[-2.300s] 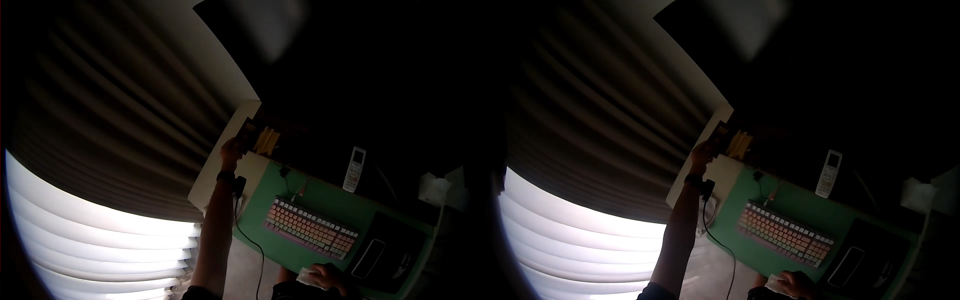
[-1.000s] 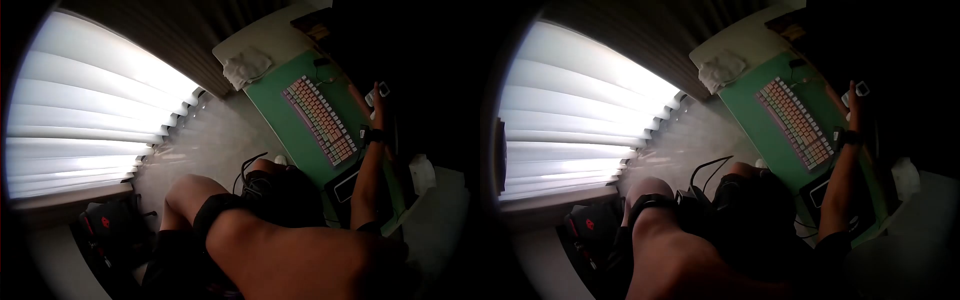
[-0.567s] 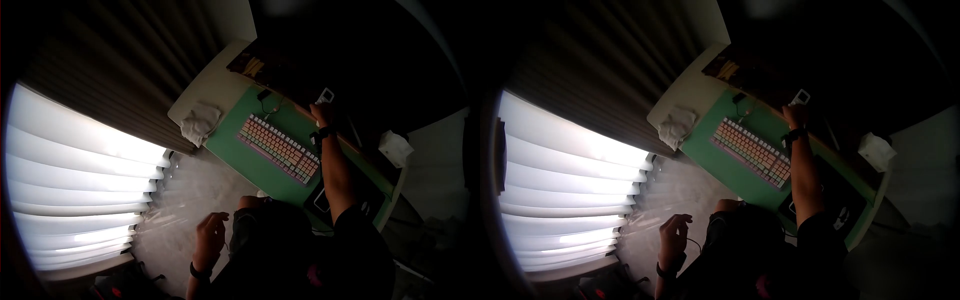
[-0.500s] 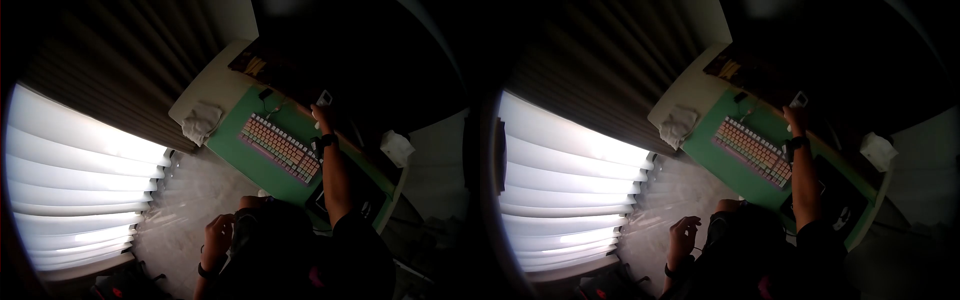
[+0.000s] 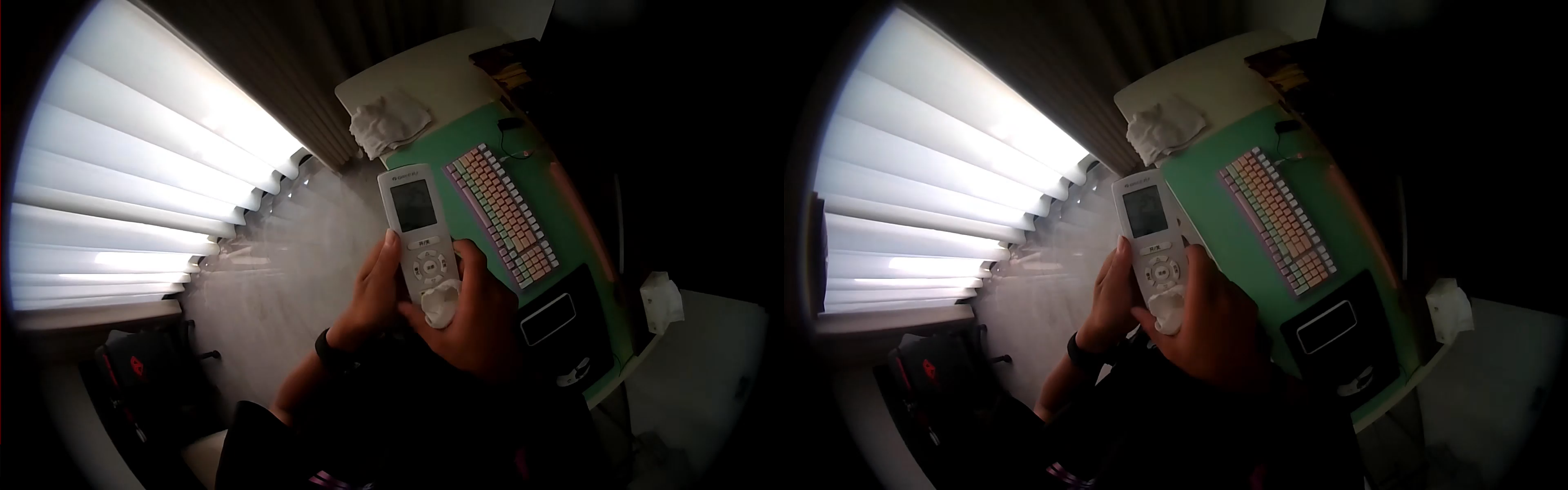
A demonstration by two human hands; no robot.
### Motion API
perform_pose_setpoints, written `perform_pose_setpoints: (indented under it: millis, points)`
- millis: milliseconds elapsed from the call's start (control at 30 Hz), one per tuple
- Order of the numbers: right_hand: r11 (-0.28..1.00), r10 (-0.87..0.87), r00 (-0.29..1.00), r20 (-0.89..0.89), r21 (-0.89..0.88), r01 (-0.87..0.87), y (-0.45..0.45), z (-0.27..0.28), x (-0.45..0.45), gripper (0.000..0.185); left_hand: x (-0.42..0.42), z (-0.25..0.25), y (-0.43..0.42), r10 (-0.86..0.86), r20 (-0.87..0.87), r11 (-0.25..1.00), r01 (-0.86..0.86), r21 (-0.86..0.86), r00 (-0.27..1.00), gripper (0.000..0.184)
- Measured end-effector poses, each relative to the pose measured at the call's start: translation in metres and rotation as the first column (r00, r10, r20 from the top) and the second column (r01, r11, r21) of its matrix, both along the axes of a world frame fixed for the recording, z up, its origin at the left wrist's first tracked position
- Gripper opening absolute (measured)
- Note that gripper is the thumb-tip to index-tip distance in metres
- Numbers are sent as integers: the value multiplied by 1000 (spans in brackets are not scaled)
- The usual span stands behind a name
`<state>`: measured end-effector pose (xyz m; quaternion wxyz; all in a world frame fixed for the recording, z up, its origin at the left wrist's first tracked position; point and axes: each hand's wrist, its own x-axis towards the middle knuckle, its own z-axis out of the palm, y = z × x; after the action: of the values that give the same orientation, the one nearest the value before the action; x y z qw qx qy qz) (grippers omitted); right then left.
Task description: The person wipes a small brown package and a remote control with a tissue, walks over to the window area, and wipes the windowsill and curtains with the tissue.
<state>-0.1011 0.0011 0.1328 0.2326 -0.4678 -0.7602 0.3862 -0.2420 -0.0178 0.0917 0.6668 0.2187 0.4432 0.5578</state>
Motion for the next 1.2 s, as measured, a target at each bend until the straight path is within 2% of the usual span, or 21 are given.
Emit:
perform_pose_setpoints:
  millis: [33,67,167,200,300,400,500,533,633,667,800,833,900,1000,1067,1133,1200]
  points:
    - [999,39,997,-60,-5,-39,-5,2,4,76,-2,4,-4,3,8,999,-3,-48,1000,54]
    - [997,74,990,-120,-9,-76,-7,3,9,76,2,9,-7,71,87,991,-61,-118,994,58]
    - [977,206,951,-229,-3,-213,-6,6,23,80,0,2,-18,107,88,989,-97,-111,990,61]
    - [985,155,948,-278,-27,-169,-5,5,23,82,-1,10,-20,47,71,997,-43,-65,996,65]
    - [995,26,938,-345,-84,-58,7,-3,28,81,-5,10,-28,37,133,999,-40,22,990,60]
    - [981,-124,824,-552,-194,18,23,-19,25,90,-8,13,-36,18,183,998,-27,48,983,61]
    - [991,-134,777,-615,-108,85,36,-21,16,102,-12,10,-43,-2,184,996,-15,88,983,62]
    - [998,-38,772,-635,-65,-5,36,-8,12,92,-13,9,-44,-7,176,995,-10,98,984,62]
    - [990,-124,706,-697,-131,46,46,-2,3,69,-8,12,-43,68,213,996,-79,44,975,62]
    - [987,-146,659,-738,-151,50,49,1,3,50,-9,12,-44,69,201,996,-80,49,977,62]
    - [943,-130,645,-753,106,314,42,12,-22,38,-10,5,-45,31,190,995,-48,86,981,62]
    - [882,11,747,-664,359,306,44,3,-23,36,-10,3,-45,15,198,994,-35,100,980,62]
    - [845,188,820,-541,515,146,43,-1,-31,35,-11,4,-45,28,171,991,-49,121,985,63]
    - [741,346,912,-220,660,-122,33,1,-35,33,-10,5,-46,74,208,989,-99,111,975,65]
    - [748,396,899,-188,633,-197,27,-3,-31,33,-13,5,-47,117,260,985,-145,90,959,65]
    - [764,454,880,-140,570,-303,24,-3,-25,33,-17,2,-48,134,245,985,-156,73,960,65]
    - [742,482,868,-116,581,-334,28,-7,-19,32,-19,2,-48,137,222,987,-153,57,965,65]
